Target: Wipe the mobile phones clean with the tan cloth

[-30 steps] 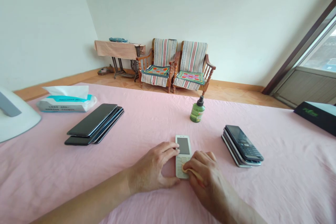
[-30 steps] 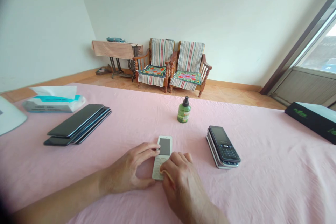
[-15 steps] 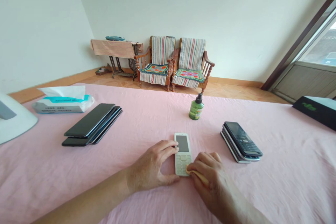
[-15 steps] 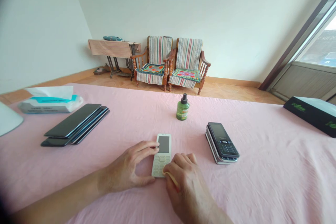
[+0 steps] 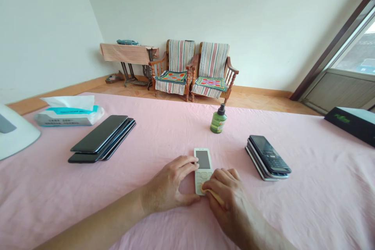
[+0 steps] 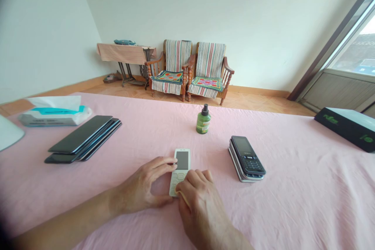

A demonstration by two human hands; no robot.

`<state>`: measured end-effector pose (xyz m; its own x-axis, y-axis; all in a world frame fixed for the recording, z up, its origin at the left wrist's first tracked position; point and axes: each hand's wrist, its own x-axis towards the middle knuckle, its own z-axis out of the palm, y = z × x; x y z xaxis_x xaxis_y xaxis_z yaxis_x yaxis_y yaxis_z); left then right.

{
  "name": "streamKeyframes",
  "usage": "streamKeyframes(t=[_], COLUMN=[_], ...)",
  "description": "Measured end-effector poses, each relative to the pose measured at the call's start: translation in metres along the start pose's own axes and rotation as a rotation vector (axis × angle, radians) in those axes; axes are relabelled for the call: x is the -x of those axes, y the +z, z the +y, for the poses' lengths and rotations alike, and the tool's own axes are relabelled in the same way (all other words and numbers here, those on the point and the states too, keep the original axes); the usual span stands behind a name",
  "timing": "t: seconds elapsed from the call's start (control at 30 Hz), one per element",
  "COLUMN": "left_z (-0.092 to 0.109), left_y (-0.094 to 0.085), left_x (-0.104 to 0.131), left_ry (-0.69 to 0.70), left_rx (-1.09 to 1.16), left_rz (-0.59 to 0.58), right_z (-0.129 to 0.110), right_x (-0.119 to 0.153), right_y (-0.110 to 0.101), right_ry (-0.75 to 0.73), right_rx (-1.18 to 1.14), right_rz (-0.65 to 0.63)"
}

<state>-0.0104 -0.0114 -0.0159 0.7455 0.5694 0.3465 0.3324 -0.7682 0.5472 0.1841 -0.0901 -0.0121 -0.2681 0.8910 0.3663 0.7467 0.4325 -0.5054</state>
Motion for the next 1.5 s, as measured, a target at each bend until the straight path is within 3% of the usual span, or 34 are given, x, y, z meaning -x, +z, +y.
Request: streamKeyframes(t=[0.2,0.4,0.57,1.03,1.5], left_z=[0.0004,0.0006,0.0024,0.0014,0.002], left_y=[0.0005,0.0013,-0.0001,0.001,0.0007], left_x=[0.0013,0.001,0.0005,0.0004,0.0005], left_ry=[-0.003,-0.007,-0.007,-0.014,-0.017], left_rx=[0.025,0.038,0.031,0.036,0.036], left_rz=[0.013,0.031,0.019,0.022,0.022], right_z=[0.0006,-0.005,-0.0034,-0.007,-0.0072], right_x=[-0.0014,-0.004,-0.0059,-0.0064,-0.0082], right_y=[-0.0018,-0.0007,-0.0039,-0.0008,-0.0035], right_ry=[0.055,-0.018,0.027,-0.046,-0.018], right_rx=[0.021,0.019,0.047,0.031,0.023], right_rz=[0.019,-0.059,-0.044,-0.096,-0.121])
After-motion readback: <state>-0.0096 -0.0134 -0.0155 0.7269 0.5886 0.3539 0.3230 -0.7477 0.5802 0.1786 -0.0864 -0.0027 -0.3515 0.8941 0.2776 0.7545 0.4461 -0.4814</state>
